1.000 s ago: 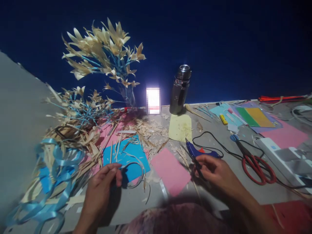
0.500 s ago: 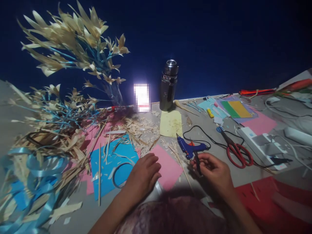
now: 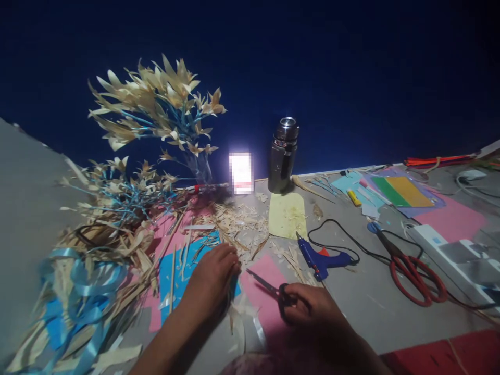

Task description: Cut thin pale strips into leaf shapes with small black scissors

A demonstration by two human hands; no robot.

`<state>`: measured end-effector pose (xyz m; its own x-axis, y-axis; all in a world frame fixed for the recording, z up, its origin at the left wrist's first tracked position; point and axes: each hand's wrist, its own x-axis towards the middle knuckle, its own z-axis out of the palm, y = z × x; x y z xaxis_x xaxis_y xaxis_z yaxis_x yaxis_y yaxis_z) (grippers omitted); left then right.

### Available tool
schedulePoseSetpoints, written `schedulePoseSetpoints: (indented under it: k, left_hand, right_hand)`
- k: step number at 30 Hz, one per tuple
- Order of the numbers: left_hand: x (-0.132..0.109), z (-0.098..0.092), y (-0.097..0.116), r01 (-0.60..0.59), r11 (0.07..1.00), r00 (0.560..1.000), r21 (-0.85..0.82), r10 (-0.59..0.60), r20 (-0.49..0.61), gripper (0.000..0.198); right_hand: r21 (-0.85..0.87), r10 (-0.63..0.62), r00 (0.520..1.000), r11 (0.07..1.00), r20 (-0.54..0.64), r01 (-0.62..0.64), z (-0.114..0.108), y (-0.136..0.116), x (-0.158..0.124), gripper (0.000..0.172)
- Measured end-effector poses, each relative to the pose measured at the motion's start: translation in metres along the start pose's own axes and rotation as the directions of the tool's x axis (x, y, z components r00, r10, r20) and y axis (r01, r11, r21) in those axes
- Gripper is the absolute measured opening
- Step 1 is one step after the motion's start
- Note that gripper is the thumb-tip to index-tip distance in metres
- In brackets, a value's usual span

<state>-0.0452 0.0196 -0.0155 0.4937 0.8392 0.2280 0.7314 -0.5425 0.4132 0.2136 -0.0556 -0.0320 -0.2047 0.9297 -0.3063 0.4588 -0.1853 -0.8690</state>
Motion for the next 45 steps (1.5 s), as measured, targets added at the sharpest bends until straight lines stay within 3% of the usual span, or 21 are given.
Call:
schedulePoseSetpoints:
  k: [4,8,13,17,22,24,26,28,32,36,42,45]
  left_hand:
    - [0.025,-0.003,-0.035,0.047,0.975,0.997,0.218,-0.057,0.044,0.034]
    - [0.027,-0.005,-0.058,0.084,0.949,0.989,0.303,-0.118,0.093,0.03]
    - [0.002,-0.018,-0.073,0.105,0.965,0.993,0.239,-0.115,0.027,0.03]
    - [-0.016,-0.029,-0.077,0.135,0.988,0.99,0.079,-0.132,-0.04,0.027]
    - [-0.025,-0.036,-0.081,0.256,0.966,0.958,-0.03,-0.257,-0.126,0.02]
    - [-0.023,-0.04,-0.084,0.321,0.947,0.94,0.002,-0.318,-0.121,0.035]
    - [-0.017,-0.045,-0.088,0.385,0.92,0.922,0.074,-0.38,-0.077,0.059]
    - [-0.006,-0.049,-0.09,0.418,0.896,0.908,0.151,-0.419,-0.027,0.068]
    - [0.024,-0.047,-0.096,0.424,0.881,0.899,0.21,-0.438,0.022,0.043]
    - [0.05,-0.04,-0.105,0.457,0.873,0.885,0.168,-0.466,0.015,0.019]
    - [0.069,-0.057,-0.115,0.519,0.855,0.852,-0.01,-0.518,-0.077,0.016]
    - [0.072,-0.074,-0.113,0.493,0.863,0.862,-0.113,-0.502,-0.069,0.026]
  right_hand:
    - [-0.027,0.039,0.994,0.999,0.1,-0.036,0.01,0.004,0.004,0.004]
    - [-0.074,-0.024,0.994,0.997,0.11,0.032,0.017,0.023,0.007,0.01]
    - [-0.148,-0.064,0.989,0.985,0.131,0.084,0.017,0.028,0.009,0.014]
    - [-0.156,-0.072,0.987,0.983,0.144,0.094,0.015,0.018,0.011,0.017]
    - [-0.126,-0.105,0.99,0.985,0.091,0.117,0.014,0.017,0.011,0.017]
    - [-0.113,-0.078,0.994,0.99,0.075,0.086,0.014,0.02,0.01,0.013]
    - [-0.098,-0.043,0.997,0.994,0.067,0.049,0.015,0.022,0.009,0.012]
    - [-0.12,-0.058,0.996,0.991,0.061,0.065,0.017,0.023,0.009,0.013]
    - [-0.224,-0.205,0.978,0.952,0.033,0.207,0.019,0.026,0.011,0.016]
    - [-0.271,-0.235,0.968,0.941,-0.09,0.203,0.019,0.034,0.009,0.026]
    - [-0.343,-0.297,0.952,0.903,-0.067,0.258,0.017,0.042,0.006,0.028]
    - [-0.379,-0.365,0.93,0.867,-0.046,0.322,0.017,0.044,0.008,0.028]
